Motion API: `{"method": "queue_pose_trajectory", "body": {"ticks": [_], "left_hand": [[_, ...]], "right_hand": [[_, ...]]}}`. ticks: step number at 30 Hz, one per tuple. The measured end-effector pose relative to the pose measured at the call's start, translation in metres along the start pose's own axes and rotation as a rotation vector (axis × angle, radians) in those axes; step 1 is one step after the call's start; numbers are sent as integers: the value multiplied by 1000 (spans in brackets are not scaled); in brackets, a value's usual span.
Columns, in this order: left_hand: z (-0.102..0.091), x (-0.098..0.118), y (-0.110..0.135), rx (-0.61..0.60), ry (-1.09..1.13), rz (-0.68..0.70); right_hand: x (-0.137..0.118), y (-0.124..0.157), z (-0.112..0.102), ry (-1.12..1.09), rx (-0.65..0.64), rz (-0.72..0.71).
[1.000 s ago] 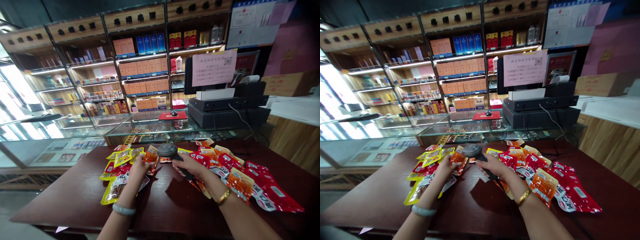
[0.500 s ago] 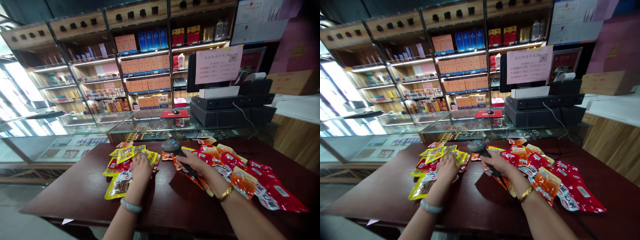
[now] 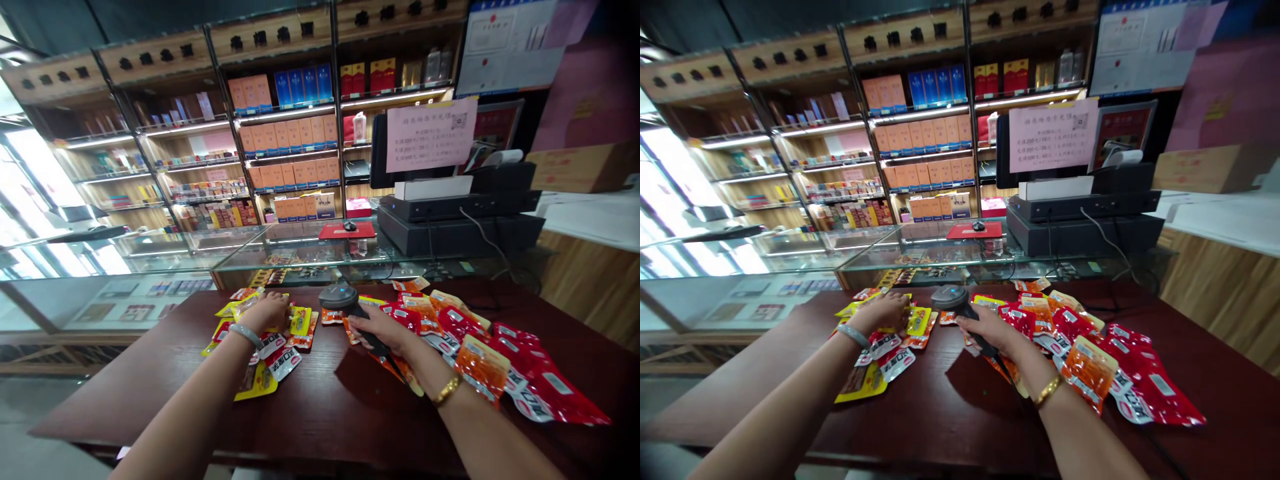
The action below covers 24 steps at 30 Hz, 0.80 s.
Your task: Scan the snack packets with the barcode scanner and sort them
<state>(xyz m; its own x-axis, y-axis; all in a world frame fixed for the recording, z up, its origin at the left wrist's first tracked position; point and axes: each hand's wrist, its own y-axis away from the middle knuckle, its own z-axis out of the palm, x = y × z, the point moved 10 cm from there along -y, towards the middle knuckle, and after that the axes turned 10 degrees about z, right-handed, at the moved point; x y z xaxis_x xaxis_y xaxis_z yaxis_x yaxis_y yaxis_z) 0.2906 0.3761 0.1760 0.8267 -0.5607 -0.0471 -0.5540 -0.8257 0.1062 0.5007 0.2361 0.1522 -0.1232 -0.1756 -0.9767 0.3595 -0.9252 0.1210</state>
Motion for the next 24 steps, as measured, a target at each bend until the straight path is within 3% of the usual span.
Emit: {"method": "queue_pose_trajectory", "body": {"ticks": [5,10,12,15,17,20,24], "left_hand": [[-7,-2,3,74,47,-30],[-9,-18,10,98,167,-65],[-12,-32,17,196,295,-144],[-16,-59,39,482,548,-381],[-3,-68,54,659,871,-525],[25,-53,58,789,1444,-581],[32,-29,57,836,1707,-517]], "right_hand": [[0,-1,0,-1,2,2],[-1,0,1,-5,6,5],[-1,-1,0,-5,10,4],[2,-2,-1,-6,13,1],[3,-3,-2,-7,10,-1],[3,-2,-1,-7,-1,-1],[3,1,-1,-8,-3,-1]]}}
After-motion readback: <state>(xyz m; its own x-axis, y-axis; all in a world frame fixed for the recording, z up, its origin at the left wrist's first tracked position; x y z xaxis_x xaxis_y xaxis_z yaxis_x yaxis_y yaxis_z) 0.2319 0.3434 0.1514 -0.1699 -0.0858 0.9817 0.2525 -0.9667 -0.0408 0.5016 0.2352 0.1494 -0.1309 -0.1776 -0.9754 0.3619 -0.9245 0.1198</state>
